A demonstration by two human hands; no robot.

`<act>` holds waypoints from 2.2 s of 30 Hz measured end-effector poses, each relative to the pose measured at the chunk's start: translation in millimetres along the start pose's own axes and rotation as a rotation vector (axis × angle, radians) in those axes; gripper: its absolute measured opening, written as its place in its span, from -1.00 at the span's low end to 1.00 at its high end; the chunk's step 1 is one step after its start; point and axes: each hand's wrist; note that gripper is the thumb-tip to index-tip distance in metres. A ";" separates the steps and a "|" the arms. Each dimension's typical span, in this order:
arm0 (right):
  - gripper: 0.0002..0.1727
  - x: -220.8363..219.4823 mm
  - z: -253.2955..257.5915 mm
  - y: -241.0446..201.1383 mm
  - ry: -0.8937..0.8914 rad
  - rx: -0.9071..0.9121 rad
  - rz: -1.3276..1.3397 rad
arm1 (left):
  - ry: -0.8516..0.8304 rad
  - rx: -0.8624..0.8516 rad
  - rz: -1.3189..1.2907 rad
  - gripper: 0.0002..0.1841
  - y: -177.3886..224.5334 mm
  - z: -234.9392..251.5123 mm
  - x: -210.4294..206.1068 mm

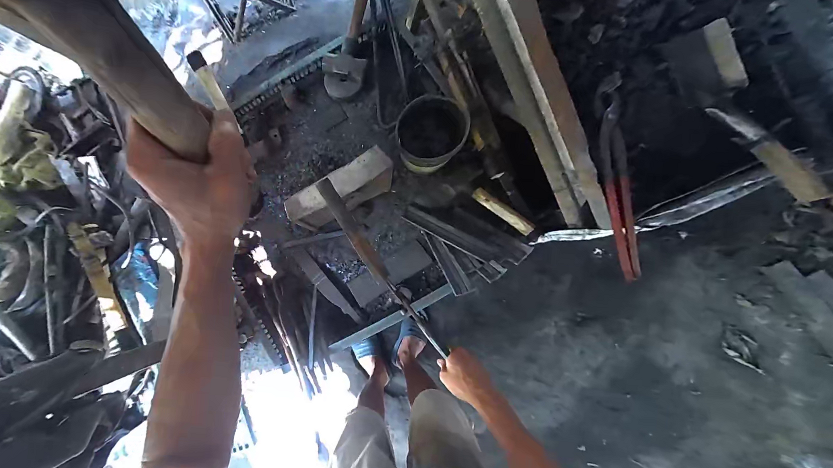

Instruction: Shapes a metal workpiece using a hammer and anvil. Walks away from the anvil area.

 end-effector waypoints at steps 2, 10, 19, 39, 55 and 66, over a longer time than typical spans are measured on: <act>-0.61 1.5 6.4 2.5 0.011 -0.017 -0.005 | -0.047 0.090 0.208 -0.63 -38.0 -44.5 -23.3; -0.52 11.8 19.4 1.3 0.031 -0.041 -0.015 | -0.680 0.593 0.575 -0.53 -122.8 -130.0 -27.5; -0.64 43.0 57.1 -109.1 0.046 0.046 0.013 | -0.074 0.044 -0.001 -0.63 23.3 -5.7 51.3; -0.64 57.4 69.6 -164.0 0.031 0.059 0.017 | -0.391 0.284 0.366 -0.58 -34.9 -79.8 17.5; -0.66 49.6 91.8 -166.5 0.010 0.078 0.011 | -0.731 0.754 0.617 -0.55 -144.7 -131.6 -22.1; -0.56 22.4 60.6 -100.6 0.013 0.012 -0.031 | -0.189 0.153 0.072 -0.64 -9.7 -39.1 21.0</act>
Point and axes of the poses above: each hand's wrist, its own z-axis towards the middle knuckle, its own x-axis out of the back of the hand, y = z × x, and after that the axes turned 13 degrees about z, right-handed
